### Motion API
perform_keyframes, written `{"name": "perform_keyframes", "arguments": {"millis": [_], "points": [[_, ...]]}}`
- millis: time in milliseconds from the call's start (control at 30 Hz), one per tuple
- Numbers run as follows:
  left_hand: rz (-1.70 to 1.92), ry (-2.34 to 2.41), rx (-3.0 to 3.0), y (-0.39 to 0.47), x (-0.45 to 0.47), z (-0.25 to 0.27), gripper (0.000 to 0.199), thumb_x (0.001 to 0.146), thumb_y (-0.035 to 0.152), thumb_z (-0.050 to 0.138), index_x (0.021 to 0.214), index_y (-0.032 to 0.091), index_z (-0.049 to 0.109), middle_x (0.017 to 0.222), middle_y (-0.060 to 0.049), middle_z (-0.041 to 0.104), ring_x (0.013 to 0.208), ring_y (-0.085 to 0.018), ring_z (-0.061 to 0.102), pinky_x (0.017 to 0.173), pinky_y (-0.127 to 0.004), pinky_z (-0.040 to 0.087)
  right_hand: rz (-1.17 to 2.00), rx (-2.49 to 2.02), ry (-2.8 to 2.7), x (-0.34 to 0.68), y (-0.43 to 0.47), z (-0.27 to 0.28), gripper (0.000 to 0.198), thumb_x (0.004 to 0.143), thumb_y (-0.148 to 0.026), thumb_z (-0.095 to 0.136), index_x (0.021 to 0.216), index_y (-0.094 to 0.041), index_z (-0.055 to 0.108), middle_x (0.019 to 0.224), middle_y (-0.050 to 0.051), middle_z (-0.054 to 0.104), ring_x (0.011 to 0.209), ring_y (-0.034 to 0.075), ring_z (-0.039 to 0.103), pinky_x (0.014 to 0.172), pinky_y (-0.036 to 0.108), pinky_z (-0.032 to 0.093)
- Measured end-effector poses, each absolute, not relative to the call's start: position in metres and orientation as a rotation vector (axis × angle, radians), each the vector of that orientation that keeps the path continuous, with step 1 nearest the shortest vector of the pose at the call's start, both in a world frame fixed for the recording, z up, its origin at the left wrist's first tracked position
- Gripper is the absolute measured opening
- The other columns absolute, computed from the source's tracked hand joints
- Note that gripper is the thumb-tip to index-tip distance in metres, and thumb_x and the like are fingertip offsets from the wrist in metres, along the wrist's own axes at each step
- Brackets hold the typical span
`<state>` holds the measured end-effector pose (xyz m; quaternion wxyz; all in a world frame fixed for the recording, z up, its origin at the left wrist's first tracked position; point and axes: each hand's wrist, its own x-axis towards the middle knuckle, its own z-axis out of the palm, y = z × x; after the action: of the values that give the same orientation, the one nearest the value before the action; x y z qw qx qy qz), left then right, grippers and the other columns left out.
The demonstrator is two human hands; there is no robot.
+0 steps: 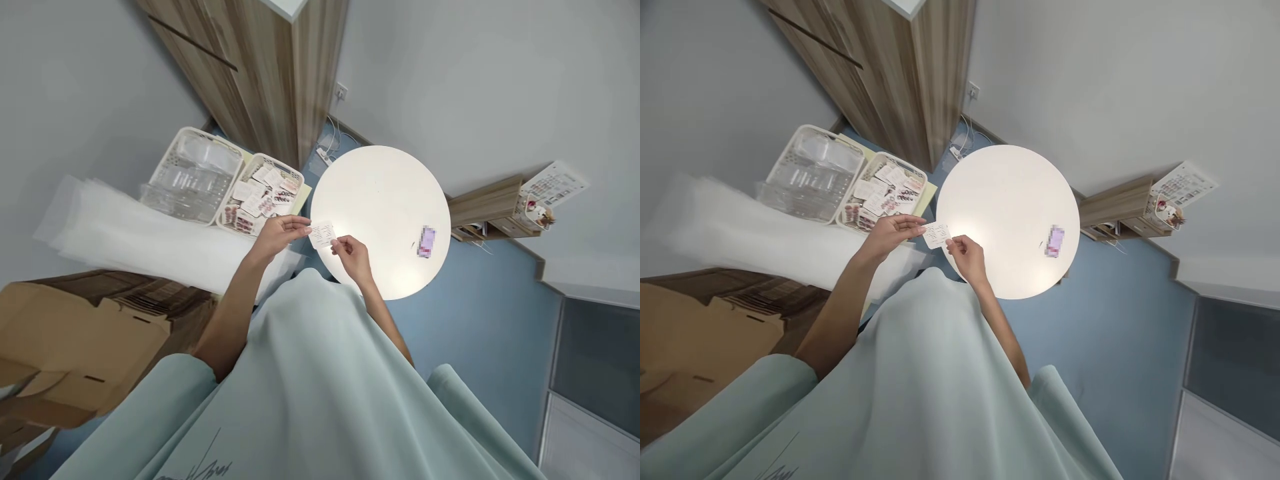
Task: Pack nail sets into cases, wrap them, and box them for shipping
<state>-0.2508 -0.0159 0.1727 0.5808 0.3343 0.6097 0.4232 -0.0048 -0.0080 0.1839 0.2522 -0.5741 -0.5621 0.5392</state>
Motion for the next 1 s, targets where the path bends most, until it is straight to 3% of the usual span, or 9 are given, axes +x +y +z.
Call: {"name": "perform_keyframes", "arguments": {"millis": [167, 367, 500, 767, 900, 1000], "points": [[0.982, 1.378, 0.77, -0.009, -0.202, 0.19, 0.065, 0.068, 0.064, 0.104, 0.113, 0.019, 0.088, 0.11, -0.014, 0.086, 0.112, -0.035, 0.08, 0.103, -0.049, 0.065, 1.578, -1.493, -1.329, 0.037, -0.007, 0.193, 0.052, 0.092, -0.077, 0.079, 0.089, -0.026, 0.072, 0.084, 0.002, 0.077, 0.084, 0.021, 0.075, 0.088, 0.037, 0.061], [0.978, 0.982, 0.637, -0.004, -0.154, 0.194, 0.08, 0.078, 0.065, 0.102, 0.145, 0.027, 0.08, 0.147, -0.018, 0.079, 0.142, -0.038, 0.071, 0.118, -0.051, 0.058, 1.976, -1.284, -0.931, 0.075, -0.014, 0.2, 0.056, 0.08, -0.076, 0.092, 0.081, -0.025, 0.069, 0.081, -0.001, 0.069, 0.077, 0.016, 0.066, 0.083, 0.033, 0.06], [0.974, 0.844, 0.562, -0.004, -0.128, 0.199, 0.084, 0.08, 0.065, 0.101, 0.149, 0.023, 0.077, 0.149, -0.022, 0.077, 0.142, -0.043, 0.072, 0.123, -0.059, 0.056, 2.135, -1.21, -0.79, 0.083, -0.017, 0.195, 0.057, 0.078, -0.075, 0.095, 0.083, -0.025, 0.069, 0.079, -0.002, 0.065, 0.073, 0.015, 0.061, 0.08, 0.032, 0.061], [1.05, 1.156, 0.587, -0.005, -0.11, 0.212, 0.08, 0.072, 0.061, 0.106, 0.135, 0.018, 0.08, 0.144, -0.022, 0.08, 0.139, -0.041, 0.074, 0.124, -0.059, 0.055, 1.523, -1.481, -1.181, 0.09, -0.029, 0.203, 0.043, 0.089, -0.067, 0.086, 0.098, -0.026, 0.077, 0.099, 0.003, 0.078, 0.087, 0.019, 0.072, 0.088, 0.037, 0.062], [1.101, 1.26, 0.633, -0.01, -0.106, 0.211, 0.081, 0.068, 0.06, 0.108, 0.132, 0.02, 0.081, 0.143, -0.02, 0.081, 0.145, -0.039, 0.07, 0.126, -0.056, 0.054, 1.322, -1.452, -1.457, 0.086, -0.034, 0.212, 0.035, 0.097, -0.062, 0.079, 0.094, -0.027, 0.075, 0.097, 0.003, 0.077, 0.086, 0.021, 0.07, 0.083, 0.038, 0.061], [1.155, 1.247, 0.652, -0.013, -0.107, 0.208, 0.074, 0.073, 0.065, 0.104, 0.128, 0.02, 0.084, 0.143, -0.018, 0.081, 0.14, -0.036, 0.073, 0.123, -0.052, 0.057, 1.122, -1.487, -1.559, 0.082, -0.034, 0.211, 0.036, 0.105, -0.06, 0.065, 0.092, -0.028, 0.073, 0.096, 0.005, 0.075, 0.084, 0.021, 0.069, 0.081, 0.038, 0.06]]}}
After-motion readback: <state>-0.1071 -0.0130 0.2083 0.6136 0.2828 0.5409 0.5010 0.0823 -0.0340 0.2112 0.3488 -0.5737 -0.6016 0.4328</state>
